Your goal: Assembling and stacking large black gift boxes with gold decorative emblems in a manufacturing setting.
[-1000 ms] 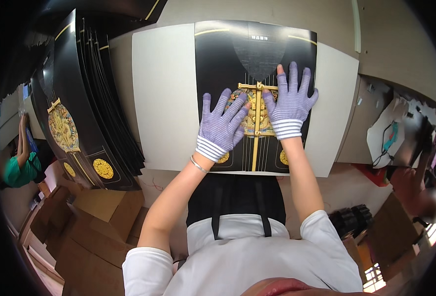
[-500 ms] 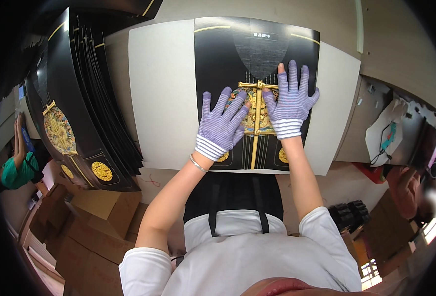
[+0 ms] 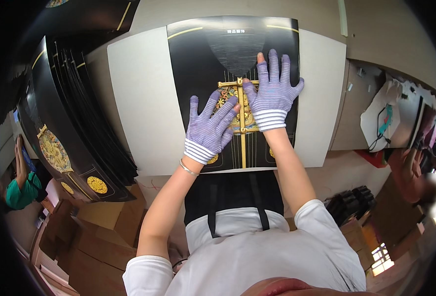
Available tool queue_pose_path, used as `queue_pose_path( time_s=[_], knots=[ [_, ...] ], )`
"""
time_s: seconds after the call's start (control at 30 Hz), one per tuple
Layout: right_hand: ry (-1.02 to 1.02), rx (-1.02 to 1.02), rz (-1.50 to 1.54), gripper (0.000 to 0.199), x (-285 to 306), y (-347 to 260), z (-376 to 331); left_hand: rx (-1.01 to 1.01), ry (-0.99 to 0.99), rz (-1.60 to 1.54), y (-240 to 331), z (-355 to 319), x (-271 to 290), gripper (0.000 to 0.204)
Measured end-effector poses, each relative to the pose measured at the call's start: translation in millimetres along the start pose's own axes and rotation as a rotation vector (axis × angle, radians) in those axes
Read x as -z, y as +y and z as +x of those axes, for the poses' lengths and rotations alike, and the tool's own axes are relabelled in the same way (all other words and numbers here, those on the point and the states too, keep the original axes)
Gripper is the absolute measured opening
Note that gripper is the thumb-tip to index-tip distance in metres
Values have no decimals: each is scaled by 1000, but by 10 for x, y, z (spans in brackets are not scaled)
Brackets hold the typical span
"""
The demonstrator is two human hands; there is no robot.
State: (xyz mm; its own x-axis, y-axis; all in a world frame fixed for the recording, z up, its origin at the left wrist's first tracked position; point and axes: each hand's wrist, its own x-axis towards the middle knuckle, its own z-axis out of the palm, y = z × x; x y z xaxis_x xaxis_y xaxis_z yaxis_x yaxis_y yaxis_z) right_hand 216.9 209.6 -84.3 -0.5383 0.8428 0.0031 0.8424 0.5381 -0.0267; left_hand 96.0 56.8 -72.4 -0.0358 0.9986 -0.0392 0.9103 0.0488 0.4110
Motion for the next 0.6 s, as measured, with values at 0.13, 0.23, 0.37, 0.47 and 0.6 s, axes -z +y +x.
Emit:
queue_pose_path(
  time_s=[0.13, 0.23, 0.37, 0.47, 0.6],
  knots=[
    [12, 10, 12, 70, -16, 32, 7, 23, 9, 3, 21, 13, -2, 59],
    [19, 172, 85, 71, 36, 174, -92, 13, -14, -9, 7, 20, -15, 59],
    [-239, 622, 264, 64, 152, 551, -767, 16, -26, 15, -25, -8, 8, 60],
    [-290, 671, 384, 58, 143, 693, -907, 12, -33, 10, -41, 23, -8, 60],
    [-60, 802, 307, 58, 112, 699, 115, 35, -53, 25, -24, -31, -27, 57]
  ],
)
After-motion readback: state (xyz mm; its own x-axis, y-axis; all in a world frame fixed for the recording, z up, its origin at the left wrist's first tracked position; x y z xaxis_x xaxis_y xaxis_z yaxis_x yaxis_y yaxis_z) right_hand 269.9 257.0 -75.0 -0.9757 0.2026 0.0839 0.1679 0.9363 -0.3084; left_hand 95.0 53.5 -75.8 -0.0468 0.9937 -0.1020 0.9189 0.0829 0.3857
